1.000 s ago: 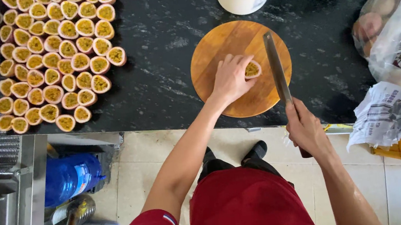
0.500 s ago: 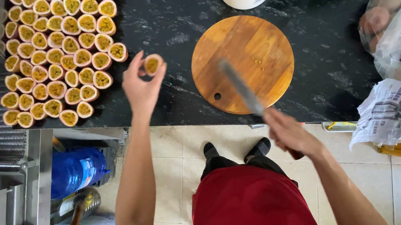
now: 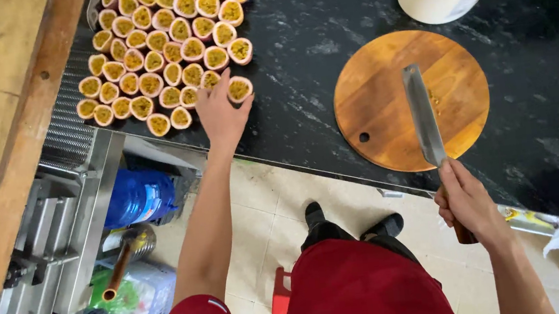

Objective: Cutting passion fruit in half and organizing them on a tray in a bakery production area.

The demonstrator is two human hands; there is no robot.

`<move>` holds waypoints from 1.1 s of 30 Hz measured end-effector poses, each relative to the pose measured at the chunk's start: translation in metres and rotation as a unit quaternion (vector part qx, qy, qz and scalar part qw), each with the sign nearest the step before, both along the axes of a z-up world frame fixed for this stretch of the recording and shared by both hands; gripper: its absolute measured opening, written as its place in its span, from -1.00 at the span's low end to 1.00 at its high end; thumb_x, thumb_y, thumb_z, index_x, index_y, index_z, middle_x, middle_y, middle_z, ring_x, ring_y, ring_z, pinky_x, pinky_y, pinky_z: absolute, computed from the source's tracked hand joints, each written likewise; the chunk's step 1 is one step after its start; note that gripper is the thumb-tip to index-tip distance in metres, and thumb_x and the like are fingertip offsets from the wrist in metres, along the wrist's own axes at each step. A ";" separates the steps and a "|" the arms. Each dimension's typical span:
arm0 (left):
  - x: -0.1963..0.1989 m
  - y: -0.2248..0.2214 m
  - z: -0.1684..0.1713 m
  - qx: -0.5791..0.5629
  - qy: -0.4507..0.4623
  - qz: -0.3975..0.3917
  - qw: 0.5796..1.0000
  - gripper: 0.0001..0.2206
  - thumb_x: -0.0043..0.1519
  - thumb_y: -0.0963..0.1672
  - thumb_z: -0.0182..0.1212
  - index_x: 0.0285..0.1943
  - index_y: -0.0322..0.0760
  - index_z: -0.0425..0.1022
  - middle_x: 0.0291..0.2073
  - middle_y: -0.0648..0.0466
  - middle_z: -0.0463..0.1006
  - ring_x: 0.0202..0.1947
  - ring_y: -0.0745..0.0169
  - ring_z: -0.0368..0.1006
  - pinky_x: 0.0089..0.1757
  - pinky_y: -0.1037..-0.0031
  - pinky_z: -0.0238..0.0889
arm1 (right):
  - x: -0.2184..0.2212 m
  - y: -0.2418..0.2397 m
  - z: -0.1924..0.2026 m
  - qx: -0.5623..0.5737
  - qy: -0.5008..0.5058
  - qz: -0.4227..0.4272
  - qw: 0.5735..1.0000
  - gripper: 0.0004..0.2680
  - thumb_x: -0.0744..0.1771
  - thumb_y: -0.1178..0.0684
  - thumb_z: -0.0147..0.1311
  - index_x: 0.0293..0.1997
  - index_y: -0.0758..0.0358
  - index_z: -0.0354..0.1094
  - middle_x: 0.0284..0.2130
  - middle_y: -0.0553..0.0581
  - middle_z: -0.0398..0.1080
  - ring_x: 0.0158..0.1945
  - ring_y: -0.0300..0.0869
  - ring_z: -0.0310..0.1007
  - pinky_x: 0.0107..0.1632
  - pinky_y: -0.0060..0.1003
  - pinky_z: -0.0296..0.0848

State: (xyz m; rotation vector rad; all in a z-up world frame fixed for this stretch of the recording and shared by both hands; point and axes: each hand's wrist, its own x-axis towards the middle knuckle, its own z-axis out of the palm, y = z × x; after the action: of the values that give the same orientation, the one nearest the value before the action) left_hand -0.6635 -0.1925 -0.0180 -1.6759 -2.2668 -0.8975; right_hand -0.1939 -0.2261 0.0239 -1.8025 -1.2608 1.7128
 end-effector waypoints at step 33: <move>0.636 0.196 0.036 -0.165 0.338 -0.687 0.622 -0.75 0.33 -0.06 0.01 -0.15 -0.24 0.60 -0.19 -0.09 0.67 -0.04 -0.05 0.57 0.40 -0.04 0.01 | 0.040 0.025 -0.071 0.305 -0.012 0.001 0.952 -0.73 0.44 -0.10 -0.15 0.13 0.27 0.29 -0.30 0.47 0.50 -0.25 0.24 0.57 -0.20 0.08 0.51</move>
State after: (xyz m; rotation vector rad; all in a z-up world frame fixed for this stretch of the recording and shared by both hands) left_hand -0.0275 0.0038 0.0176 -3.0898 -0.3282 0.2037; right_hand -0.1537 -0.2012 -0.0471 -1.4451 -1.5786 1.1169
